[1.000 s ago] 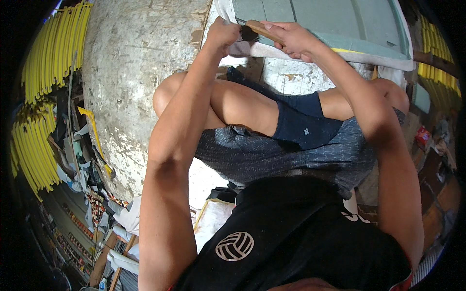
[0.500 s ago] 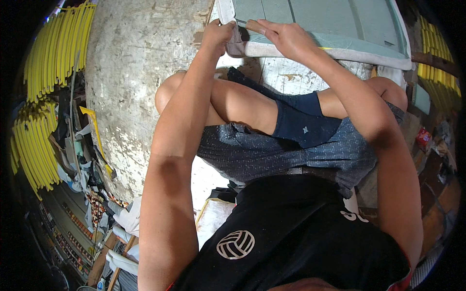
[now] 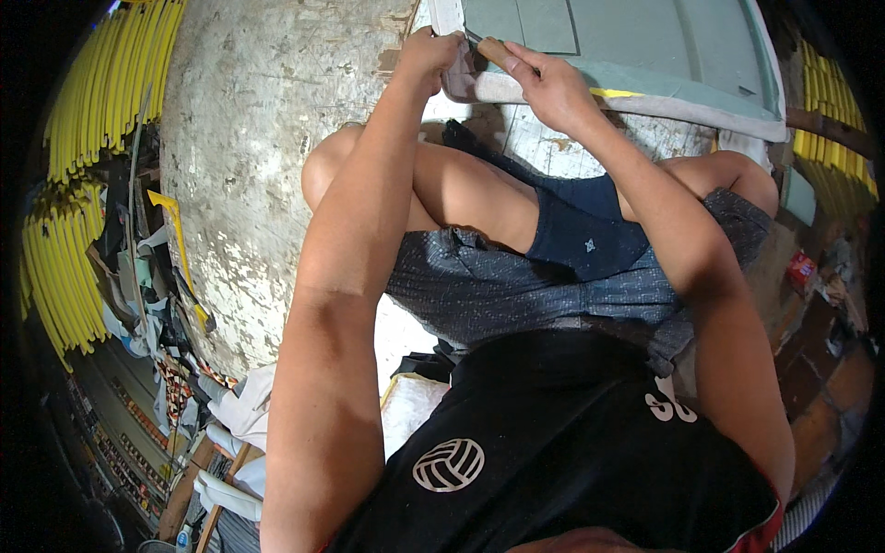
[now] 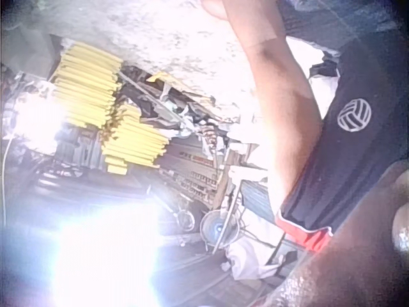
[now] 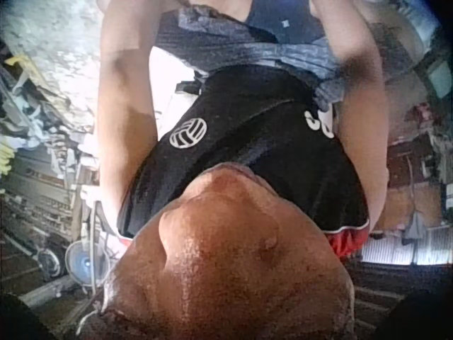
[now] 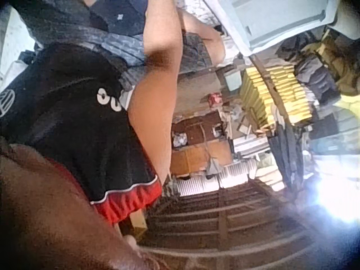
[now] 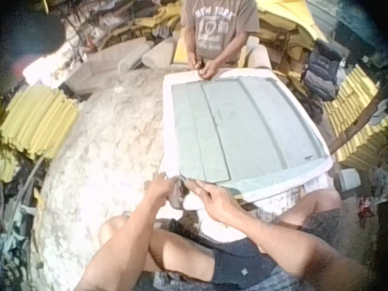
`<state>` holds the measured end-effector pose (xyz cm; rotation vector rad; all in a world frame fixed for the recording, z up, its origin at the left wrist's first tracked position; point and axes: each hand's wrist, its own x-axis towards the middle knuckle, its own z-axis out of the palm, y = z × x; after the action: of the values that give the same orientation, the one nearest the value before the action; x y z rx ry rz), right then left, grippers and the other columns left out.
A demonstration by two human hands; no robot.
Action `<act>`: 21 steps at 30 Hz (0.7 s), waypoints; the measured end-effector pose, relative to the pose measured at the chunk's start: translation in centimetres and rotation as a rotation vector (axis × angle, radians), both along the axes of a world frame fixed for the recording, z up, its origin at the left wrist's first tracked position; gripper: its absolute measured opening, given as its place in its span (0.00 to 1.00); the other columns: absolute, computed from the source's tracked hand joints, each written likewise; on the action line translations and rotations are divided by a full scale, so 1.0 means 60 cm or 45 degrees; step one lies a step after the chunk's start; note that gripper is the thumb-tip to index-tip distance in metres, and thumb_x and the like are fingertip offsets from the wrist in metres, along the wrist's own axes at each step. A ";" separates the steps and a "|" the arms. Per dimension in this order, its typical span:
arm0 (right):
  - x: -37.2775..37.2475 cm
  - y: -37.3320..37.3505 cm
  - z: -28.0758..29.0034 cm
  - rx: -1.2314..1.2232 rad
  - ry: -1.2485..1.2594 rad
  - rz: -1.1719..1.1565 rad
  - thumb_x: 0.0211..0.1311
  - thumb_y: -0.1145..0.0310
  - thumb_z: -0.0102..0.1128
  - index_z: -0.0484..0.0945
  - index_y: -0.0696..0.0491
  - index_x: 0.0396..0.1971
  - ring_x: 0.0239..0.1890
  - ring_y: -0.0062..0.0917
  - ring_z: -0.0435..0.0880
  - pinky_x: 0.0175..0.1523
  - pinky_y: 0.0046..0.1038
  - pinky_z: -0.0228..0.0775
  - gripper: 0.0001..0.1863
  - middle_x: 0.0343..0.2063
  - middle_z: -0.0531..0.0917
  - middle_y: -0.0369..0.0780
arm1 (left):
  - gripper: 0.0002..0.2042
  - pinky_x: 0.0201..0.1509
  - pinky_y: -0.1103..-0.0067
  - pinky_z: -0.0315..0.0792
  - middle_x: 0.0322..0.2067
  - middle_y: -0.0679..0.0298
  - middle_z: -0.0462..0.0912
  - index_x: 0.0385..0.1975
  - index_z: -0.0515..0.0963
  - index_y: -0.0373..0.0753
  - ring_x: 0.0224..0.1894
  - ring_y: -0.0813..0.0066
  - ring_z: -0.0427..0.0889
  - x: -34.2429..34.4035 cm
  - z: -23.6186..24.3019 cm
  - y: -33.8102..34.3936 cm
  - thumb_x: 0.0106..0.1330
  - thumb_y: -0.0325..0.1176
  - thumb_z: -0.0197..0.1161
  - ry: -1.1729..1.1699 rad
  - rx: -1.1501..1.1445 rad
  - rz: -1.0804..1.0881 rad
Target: The person sits cross-legged and uses a small knife to scrape the edges of a rectangular foam board. The person repeatedly scrapes along the perimeter, removing material from the foam's edge.
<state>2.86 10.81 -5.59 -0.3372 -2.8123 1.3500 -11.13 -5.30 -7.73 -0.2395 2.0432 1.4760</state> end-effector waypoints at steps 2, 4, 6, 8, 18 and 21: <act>-0.002 0.003 0.006 0.058 0.027 0.016 0.76 0.47 0.51 0.76 0.45 0.65 0.22 0.28 0.76 0.34 0.32 0.72 0.26 0.20 0.79 0.44 | 0.16 0.36 0.68 0.79 0.38 0.52 0.86 0.48 0.79 0.25 0.34 0.65 0.86 0.009 0.016 0.005 0.67 0.31 0.65 -0.003 -0.005 0.035; -0.002 0.010 -0.013 0.188 0.210 0.042 0.77 0.47 0.50 0.76 0.44 0.65 0.22 0.27 0.76 0.34 0.32 0.72 0.26 0.20 0.79 0.43 | 0.16 0.35 0.67 0.79 0.37 0.52 0.86 0.48 0.79 0.24 0.35 0.65 0.86 0.013 0.023 0.005 0.67 0.31 0.65 0.001 0.064 0.049; -0.004 0.012 -0.014 0.161 0.181 0.056 0.77 0.49 0.50 0.76 0.43 0.66 0.20 0.23 0.75 0.31 0.29 0.72 0.25 0.21 0.78 0.40 | 0.16 0.35 0.67 0.79 0.37 0.52 0.86 0.48 0.78 0.24 0.35 0.65 0.85 0.013 0.028 0.004 0.67 0.30 0.65 0.041 0.015 0.011; -0.011 0.020 0.007 -0.105 -0.144 0.048 0.78 0.50 0.50 0.75 0.41 0.67 0.19 0.18 0.72 0.26 0.24 0.68 0.24 0.21 0.76 0.36 | 0.16 0.35 0.67 0.79 0.36 0.52 0.86 0.47 0.78 0.23 0.36 0.65 0.85 0.014 0.031 0.001 0.67 0.30 0.64 0.058 -0.014 0.021; -0.061 0.082 0.016 -0.180 -0.258 0.235 0.77 0.52 0.53 0.78 0.42 0.65 0.18 0.15 0.67 0.23 0.20 0.62 0.22 0.21 0.78 0.31 | 0.17 0.38 0.66 0.79 0.39 0.50 0.85 0.47 0.78 0.22 0.37 0.65 0.84 0.011 0.006 0.005 0.67 0.31 0.66 0.070 0.054 0.068; -0.052 0.079 0.021 0.206 -0.092 0.299 0.76 0.51 0.54 0.81 0.43 0.62 0.21 0.19 0.69 0.28 0.24 0.66 0.22 0.20 0.80 0.35 | 0.17 0.38 0.66 0.79 0.39 0.49 0.85 0.47 0.78 0.23 0.37 0.64 0.84 0.007 -0.003 0.008 0.66 0.32 0.67 0.071 -0.015 0.065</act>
<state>-0.28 15.53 -4.32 -0.0554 -3.0766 1.1516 -10.73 -4.83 -7.89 -0.2601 2.1046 1.5175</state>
